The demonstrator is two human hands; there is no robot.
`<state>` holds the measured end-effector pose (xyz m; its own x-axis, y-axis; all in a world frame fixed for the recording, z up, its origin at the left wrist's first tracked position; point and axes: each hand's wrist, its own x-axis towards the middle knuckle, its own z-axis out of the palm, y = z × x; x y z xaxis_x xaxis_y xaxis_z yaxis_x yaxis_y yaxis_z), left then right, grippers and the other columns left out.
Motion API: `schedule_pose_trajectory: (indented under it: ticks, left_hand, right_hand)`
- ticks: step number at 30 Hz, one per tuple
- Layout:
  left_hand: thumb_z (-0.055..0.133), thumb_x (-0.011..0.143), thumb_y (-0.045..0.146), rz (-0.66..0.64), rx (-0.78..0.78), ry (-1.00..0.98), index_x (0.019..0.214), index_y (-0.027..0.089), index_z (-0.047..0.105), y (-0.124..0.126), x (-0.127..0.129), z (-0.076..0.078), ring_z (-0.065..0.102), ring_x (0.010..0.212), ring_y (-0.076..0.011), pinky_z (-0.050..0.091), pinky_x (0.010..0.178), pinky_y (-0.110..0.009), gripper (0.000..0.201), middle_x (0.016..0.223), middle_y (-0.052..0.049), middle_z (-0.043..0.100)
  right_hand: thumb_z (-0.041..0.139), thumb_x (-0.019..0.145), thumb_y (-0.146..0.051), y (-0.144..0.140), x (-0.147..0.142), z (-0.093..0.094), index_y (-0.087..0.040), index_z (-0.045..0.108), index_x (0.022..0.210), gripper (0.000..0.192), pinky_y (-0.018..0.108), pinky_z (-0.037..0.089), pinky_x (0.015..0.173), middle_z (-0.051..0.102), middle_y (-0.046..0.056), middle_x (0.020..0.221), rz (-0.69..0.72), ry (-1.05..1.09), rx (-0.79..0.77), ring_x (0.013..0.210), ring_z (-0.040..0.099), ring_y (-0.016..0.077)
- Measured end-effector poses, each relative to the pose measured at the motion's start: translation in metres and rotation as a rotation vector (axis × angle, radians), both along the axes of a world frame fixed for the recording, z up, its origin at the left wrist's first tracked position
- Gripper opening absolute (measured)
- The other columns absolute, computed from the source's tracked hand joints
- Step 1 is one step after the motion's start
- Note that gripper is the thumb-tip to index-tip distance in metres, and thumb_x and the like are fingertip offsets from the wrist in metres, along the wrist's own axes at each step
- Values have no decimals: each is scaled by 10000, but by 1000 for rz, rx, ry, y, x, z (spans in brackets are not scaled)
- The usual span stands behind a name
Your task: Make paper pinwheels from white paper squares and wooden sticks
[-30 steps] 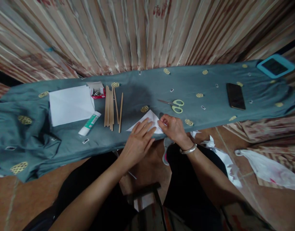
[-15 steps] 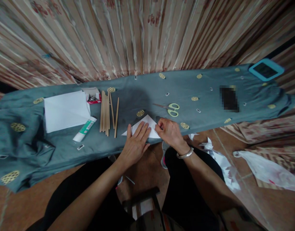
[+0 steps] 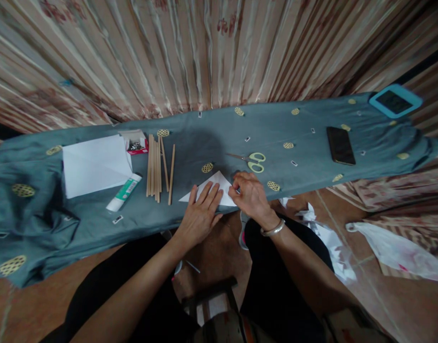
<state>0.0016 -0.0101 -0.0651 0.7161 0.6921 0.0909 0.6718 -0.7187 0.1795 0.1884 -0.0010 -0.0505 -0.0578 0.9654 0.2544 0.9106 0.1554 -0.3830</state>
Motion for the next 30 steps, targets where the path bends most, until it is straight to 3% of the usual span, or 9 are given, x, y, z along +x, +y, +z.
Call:
schedule_pose_trajectory:
  ticks: [13, 18, 21, 26, 30]
  left_hand:
    - [529, 916, 314, -17, 10, 16, 1442, 83, 377, 0, 1, -3, 286, 1444, -338, 228, 1172, -568, 594, 1533, -182, 369]
    - [539, 914, 325, -22, 37, 30, 1449, 70, 367, 0, 0, -5, 279, 1445, -343, 240, 1176, -538, 618, 1542, -178, 351]
    - [538, 915, 337, -22, 53, 35, 1448, 67, 371, 0, 0, -6, 282, 1443, -349, 248, 1172, -536, 621, 1538, -180, 357]
    - [538, 913, 341, -31, 63, 28, 1450, 76, 370, 0, 0, -8, 270, 1449, -341, 259, 1168, -535, 622, 1538, -181, 355]
    - [537, 913, 340, -30, 66, 25, 1455, 75, 362, 1, 0, -9, 271, 1449, -339, 270, 1162, -540, 628, 1533, -186, 362]
  right_hand:
    - [507, 819, -129, -1, -1, -3, -216, 558, 746, 125, 389, 482, 875, 656, 99, 870, 14, -69, 18, 898, 585, 248]
    - [521, 874, -172, -6, -2, 5, -163, 623, 950, 128, 414, 498, 849, 670, 135, 936, 7, -114, -9, 915, 581, 291]
    - [471, 927, -185, -15, -6, 11, -163, 621, 1081, 216, 421, 484, 914, 662, 151, 1112, 93, -100, 44, 1017, 575, 291]
    - [424, 947, -142, -31, -15, 8, -157, 668, 934, 245, 383, 518, 832, 685, 108, 972, 257, -146, -4, 900, 590, 248]
    - [458, 937, -149, -36, -17, 3, -137, 679, 976, 225, 382, 525, 879, 678, 134, 1089, 294, -158, 40, 971, 592, 248]
